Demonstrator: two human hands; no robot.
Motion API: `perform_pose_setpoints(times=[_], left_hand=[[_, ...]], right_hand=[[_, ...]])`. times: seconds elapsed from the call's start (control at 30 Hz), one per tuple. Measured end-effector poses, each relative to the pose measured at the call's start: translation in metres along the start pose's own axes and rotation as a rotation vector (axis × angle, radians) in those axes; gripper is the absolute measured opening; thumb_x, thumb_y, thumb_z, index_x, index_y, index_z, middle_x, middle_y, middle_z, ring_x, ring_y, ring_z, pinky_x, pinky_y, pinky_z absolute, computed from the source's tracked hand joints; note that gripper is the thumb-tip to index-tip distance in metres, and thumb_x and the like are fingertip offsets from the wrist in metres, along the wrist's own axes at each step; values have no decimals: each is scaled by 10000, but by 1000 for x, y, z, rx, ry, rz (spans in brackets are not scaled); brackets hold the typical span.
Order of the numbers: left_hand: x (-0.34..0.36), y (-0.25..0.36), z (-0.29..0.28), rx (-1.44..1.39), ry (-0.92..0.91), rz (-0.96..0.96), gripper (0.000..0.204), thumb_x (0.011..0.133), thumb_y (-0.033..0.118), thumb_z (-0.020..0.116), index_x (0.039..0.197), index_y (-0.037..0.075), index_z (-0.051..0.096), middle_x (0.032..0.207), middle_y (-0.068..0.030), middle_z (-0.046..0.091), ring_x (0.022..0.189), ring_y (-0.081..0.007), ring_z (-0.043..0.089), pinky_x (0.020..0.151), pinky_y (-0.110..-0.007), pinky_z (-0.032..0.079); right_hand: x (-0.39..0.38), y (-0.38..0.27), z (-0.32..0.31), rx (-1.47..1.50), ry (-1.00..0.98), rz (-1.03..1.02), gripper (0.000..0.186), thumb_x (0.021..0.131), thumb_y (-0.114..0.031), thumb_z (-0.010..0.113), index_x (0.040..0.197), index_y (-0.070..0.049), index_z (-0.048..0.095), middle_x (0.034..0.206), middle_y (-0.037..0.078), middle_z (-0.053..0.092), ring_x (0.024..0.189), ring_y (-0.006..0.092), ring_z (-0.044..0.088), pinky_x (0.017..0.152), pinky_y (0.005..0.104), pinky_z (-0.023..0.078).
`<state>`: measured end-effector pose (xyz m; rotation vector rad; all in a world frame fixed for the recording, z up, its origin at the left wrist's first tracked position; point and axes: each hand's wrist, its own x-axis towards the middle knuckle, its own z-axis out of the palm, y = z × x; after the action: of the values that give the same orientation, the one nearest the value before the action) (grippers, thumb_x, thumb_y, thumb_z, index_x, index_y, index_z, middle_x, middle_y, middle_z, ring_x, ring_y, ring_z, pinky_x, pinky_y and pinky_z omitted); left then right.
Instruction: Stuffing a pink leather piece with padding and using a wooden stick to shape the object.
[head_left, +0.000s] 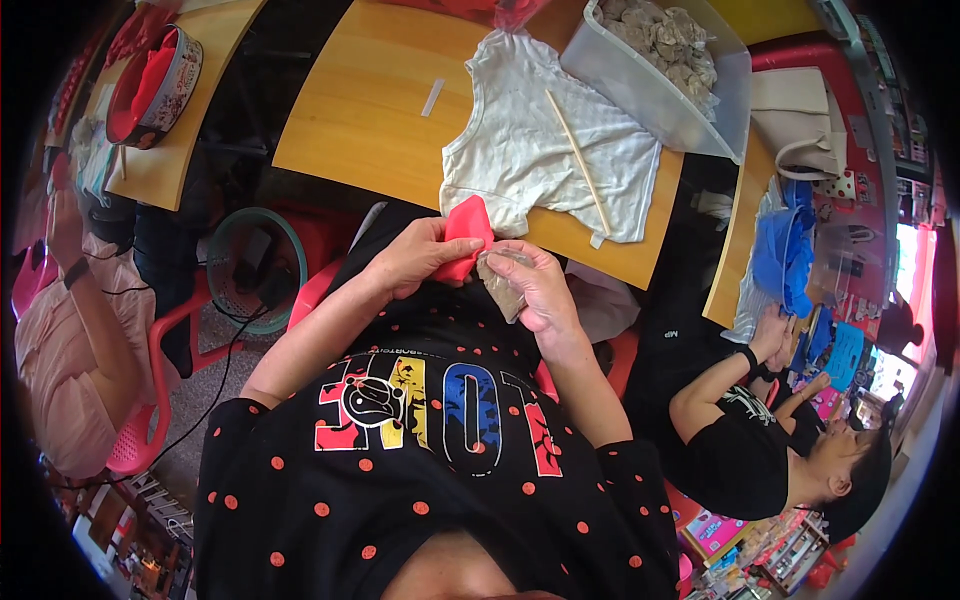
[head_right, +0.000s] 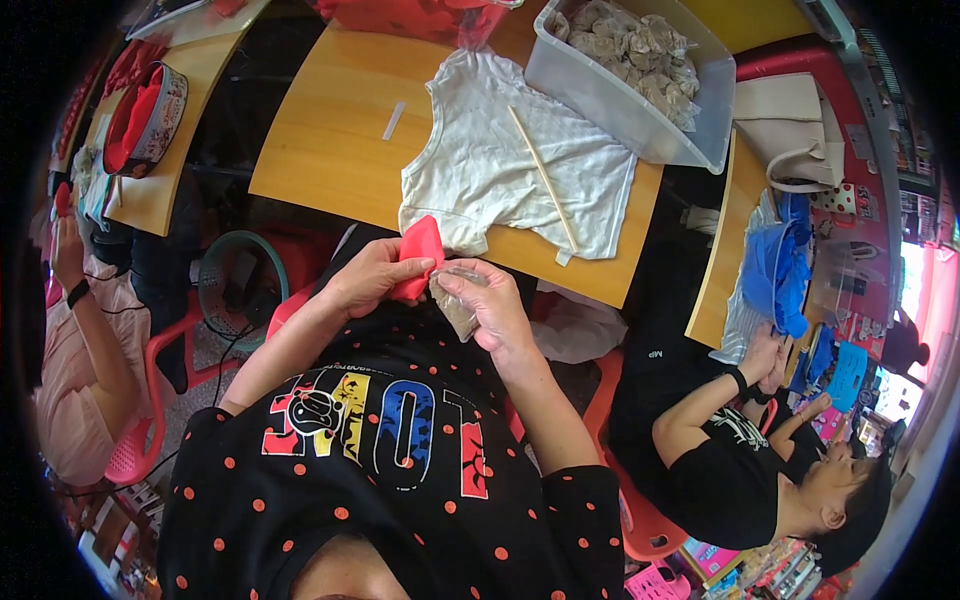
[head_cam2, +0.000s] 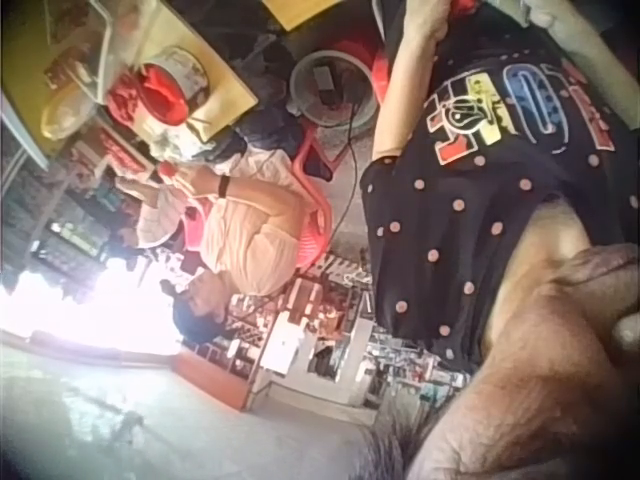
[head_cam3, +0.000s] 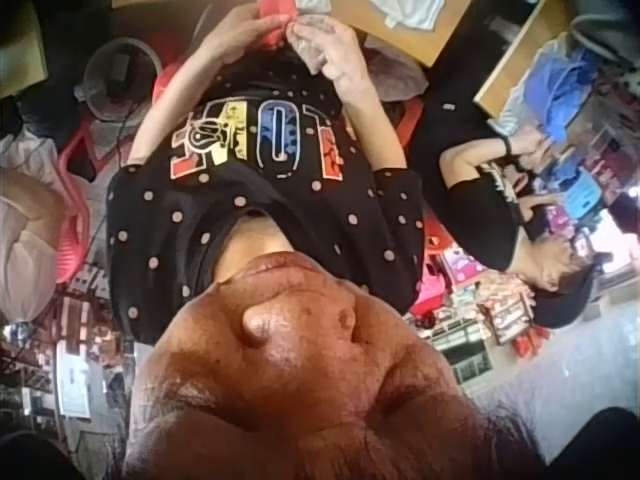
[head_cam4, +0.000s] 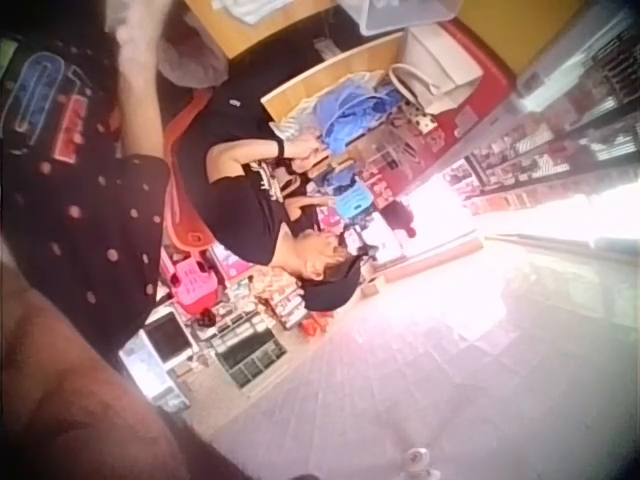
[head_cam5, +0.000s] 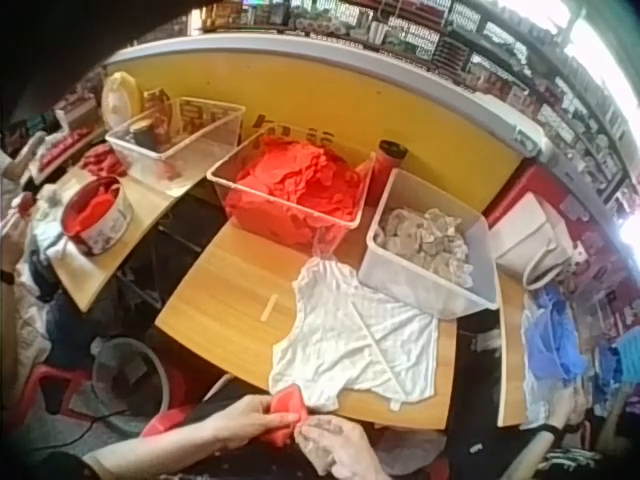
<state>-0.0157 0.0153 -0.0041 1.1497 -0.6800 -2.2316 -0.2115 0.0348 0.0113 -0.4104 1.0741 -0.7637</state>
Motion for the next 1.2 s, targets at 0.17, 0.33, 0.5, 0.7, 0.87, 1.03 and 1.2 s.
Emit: perform_pose_setpoints(times=[0.17,0.33,0.5,0.7,0.87,1.03,1.2], left_hand=[[-1,2,0,-44,62,80,394,880,232,657,1111,-32,479,805,-110,649,617,-149,632,546,-252,541],[-3,12,3,-12,78,112,375,902,229,627,1115,-13,435,767,-108,640,564,-152,620,521,-249,532],[-3,15,4,154,96,217,371,929,264,585,1149,-6,457,696,-61,610,524,-106,579,465,-228,474],[-5,19,4,312,28,77,438,924,280,588,1233,10,435,716,-79,613,548,-112,569,501,-234,462],[-12,14,15,876,425,759,387,864,237,657,1153,15,526,833,-113,630,676,-168,600,604,-295,478],[-20,26,23,639,261,443,208,811,155,696,905,-24,647,797,-83,641,681,-125,597,615,-262,468],[-7,12,8,423,215,324,164,824,122,670,855,-38,649,729,-43,619,657,-94,573,609,-247,464]], right_hand=[[2,1,-5,131,-42,-7,168,842,-52,657,1001,-9,629,923,85,669,815,160,648,756,277,524],[3,-9,-2,231,-4,61,197,861,-57,634,1052,-12,618,945,76,664,809,143,642,761,259,517],[2,-10,0,286,-105,113,209,861,-61,637,1062,-4,622,937,65,668,810,127,642,754,245,513],[3,-7,3,140,-79,47,181,852,-77,654,1011,10,647,918,70,677,819,129,646,750,242,517],[7,-3,2,167,40,-5,226,831,-53,677,1035,37,640,938,94,678,830,151,652,748,255,519],[8,0,3,103,30,-52,215,825,-34,676,1023,43,645,944,100,679,839,155,652,758,256,517],[6,2,5,75,34,-105,191,819,-21,674,998,42,656,927,96,681,829,152,651,757,254,516]])
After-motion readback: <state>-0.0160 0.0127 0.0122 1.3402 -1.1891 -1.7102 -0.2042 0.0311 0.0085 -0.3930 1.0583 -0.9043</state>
